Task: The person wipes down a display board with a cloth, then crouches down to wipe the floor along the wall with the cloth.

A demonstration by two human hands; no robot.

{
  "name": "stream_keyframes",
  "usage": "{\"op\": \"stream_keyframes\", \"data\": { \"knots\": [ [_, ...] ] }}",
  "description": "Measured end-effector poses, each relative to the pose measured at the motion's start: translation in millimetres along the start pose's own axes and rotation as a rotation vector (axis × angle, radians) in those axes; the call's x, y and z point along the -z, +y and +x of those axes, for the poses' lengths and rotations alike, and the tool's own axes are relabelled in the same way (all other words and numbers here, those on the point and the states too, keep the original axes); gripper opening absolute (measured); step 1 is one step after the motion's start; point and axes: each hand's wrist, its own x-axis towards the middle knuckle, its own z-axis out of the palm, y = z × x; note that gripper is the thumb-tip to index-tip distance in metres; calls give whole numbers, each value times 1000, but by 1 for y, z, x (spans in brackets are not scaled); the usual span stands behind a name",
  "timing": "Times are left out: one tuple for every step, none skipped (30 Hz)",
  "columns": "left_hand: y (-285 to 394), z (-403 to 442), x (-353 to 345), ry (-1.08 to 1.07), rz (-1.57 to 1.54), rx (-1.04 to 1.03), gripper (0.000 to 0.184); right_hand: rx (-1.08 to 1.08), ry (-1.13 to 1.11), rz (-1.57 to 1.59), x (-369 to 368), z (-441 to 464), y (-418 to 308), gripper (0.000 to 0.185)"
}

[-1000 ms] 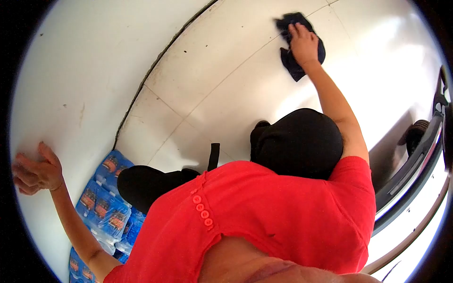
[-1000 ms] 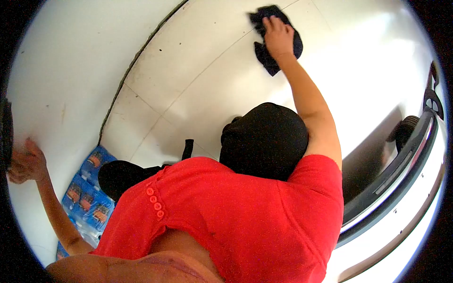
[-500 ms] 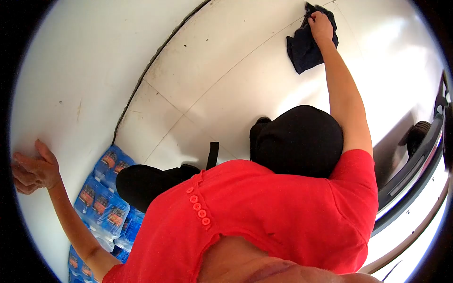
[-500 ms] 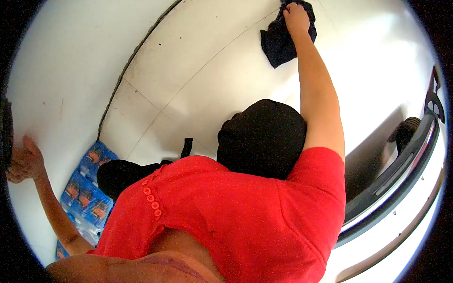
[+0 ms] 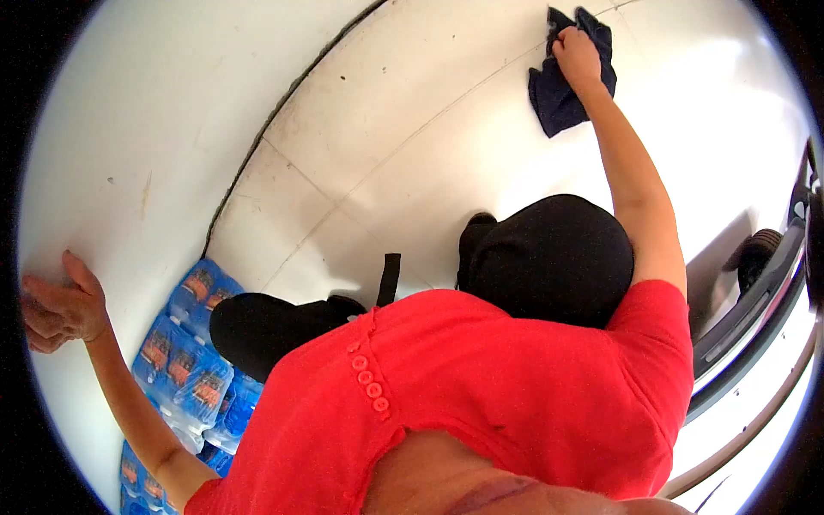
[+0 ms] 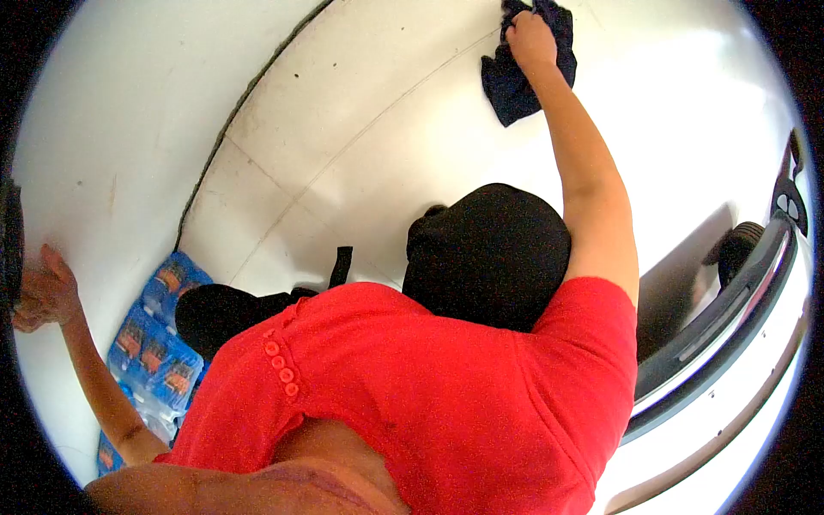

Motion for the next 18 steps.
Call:
{"op": "stream_keyframes", "data": {
  "knots": [
    [-1, 1, 0, 8, 1, -19, 70, -25, 4, 3, 0, 5, 6, 23],
    [-1, 2, 0, 15, 2, -39, 70, -63, -43, -46, 2, 13, 11, 25],
    [2, 9, 2, 17, -53, -4, 70, -64, 1, -81, 1, 21, 18, 26],
    [2, 11, 4, 17, -78, 13, 70, -88, 11, -96, -5, 25, 19, 26],
    [2, 13, 7, 17, -102, 29, 70, -113, 13, -114, -10, 25, 21, 26],
    [3, 13, 8, 13, -63, 11, 70, -97, -37, -90, -8, 20, 16, 25],
    [3, 11, 6, 15, -42, 6, 70, -82, -79, -67, -3, 14, 5, 25],
    [3, 9, 4, 17, -20, 1, 70, 28, -33, -76, 0, 2, -7, 25],
    [1, 5, 1, 0, -25, 3, 70, 128, 39, -37, 1, -7, -8, 26],
    [-1, 0, 0, -12, -31, -2, 69, 45, 15, -39, 3, -6, -5, 26],
    [-2, -4, -2, -24, -37, -7, 69, -36, -5, -39, 2, 1, 0, 26],
    [-1, -3, -2, -27, -30, 14, 68, -83, 24, -120, -11, 13, 16, 26],
    [0, -2, -1, -26, -20, 26, 68, -87, 70, -122, -7, 17, 17, 24],
    [0, 0, 0, -26, -10, 39, 68, -149, 47, -98, -9, 21, 14, 22],
    [3, 2, 2, -16, -18, 51, 67, -212, 20, -77, -8, 22, 7, 19],
    [4, 3, 2, -9, -21, 60, 67, -129, -10, -69, -7, 16, -8, 18],
    [5, 3, 2, -3, -24, 69, 66, -46, -36, -60, -10, 6, -26, 17],
    [3, 1, 1, -9, 0, 47, 66, 77, -5, -44, -8, -13, -53, 16]
  ]
}}
